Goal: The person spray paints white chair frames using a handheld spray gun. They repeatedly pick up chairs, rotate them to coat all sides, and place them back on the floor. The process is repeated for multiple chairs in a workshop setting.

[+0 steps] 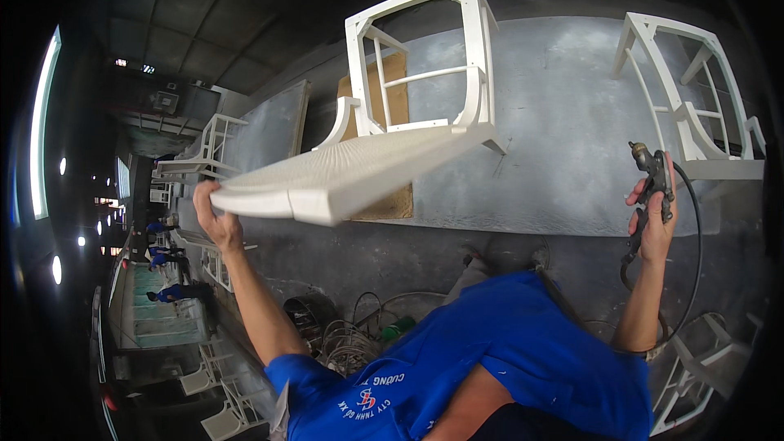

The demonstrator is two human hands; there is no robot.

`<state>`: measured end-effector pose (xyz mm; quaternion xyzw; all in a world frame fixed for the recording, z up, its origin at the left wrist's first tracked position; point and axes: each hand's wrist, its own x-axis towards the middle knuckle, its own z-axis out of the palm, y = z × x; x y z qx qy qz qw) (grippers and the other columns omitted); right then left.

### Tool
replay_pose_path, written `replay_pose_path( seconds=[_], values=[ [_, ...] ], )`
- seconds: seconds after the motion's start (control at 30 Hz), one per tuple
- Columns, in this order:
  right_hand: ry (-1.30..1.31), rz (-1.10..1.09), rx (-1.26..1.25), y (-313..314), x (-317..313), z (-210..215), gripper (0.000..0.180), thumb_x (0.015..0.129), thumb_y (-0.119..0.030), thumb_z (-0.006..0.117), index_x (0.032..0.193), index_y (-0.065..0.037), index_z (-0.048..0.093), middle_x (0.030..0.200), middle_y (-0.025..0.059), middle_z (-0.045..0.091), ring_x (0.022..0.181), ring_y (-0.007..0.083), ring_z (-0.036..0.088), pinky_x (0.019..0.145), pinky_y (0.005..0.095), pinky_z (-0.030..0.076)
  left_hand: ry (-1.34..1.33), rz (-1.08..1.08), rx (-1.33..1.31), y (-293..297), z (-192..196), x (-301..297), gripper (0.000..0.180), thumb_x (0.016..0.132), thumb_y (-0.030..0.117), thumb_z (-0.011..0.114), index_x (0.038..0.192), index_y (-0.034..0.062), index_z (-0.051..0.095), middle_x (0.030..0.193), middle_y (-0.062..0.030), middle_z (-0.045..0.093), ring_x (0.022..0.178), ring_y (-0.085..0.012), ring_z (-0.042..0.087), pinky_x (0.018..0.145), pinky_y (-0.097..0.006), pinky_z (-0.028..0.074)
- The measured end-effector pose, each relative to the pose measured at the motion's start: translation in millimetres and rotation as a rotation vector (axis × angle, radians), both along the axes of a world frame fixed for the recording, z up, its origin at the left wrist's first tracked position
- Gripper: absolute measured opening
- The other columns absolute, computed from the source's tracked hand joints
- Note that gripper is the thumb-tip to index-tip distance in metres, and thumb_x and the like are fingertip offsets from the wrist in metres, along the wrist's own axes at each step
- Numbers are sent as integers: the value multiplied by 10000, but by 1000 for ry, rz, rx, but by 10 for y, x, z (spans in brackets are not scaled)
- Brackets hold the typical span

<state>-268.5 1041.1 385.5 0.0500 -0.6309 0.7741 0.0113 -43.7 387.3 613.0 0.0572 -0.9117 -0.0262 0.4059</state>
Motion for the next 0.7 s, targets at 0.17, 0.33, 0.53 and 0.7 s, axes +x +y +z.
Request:
replay_pose_path(
  seconds=[0.17,0.33,0.53,0.7],
  values=[
    [-30,-129,63,122,348,-149,700,1083,-427,525,1635,-83,266,1000,52,581,824,109,601,450,194,437,12,255,-10,253,471,-1652,556,823,492,795,1103,20,706,1104,-139,697,1086,-323,632,956,-403,468],
    [23,-193,107,-36,669,-196,696,1082,-414,531,1631,-69,274,1007,57,586,822,113,606,455,201,449,-94,553,-127,1075,550,-2717,657,796,652,738,1167,110,753,1062,-142,770,1012,-314,709,1023,-591,397],
    [41,-204,121,-526,1122,-119,699,1079,-387,550,1631,-63,269,1017,63,585,826,113,606,462,203,461,-434,120,114,2261,779,-3275,693,950,566,658,1466,115,550,1503,-238,526,1421,-431,468,1167,-636,310],
    [43,-217,146,-1399,1587,-1,744,1061,-421,577,1632,-60,266,1011,62,592,823,111,608,477,201,473,-678,-906,418,2118,1276,-3133,690,981,504,678,1422,-10,544,1439,-229,568,1327,-324,539,1097,-464,434]
  ],
)
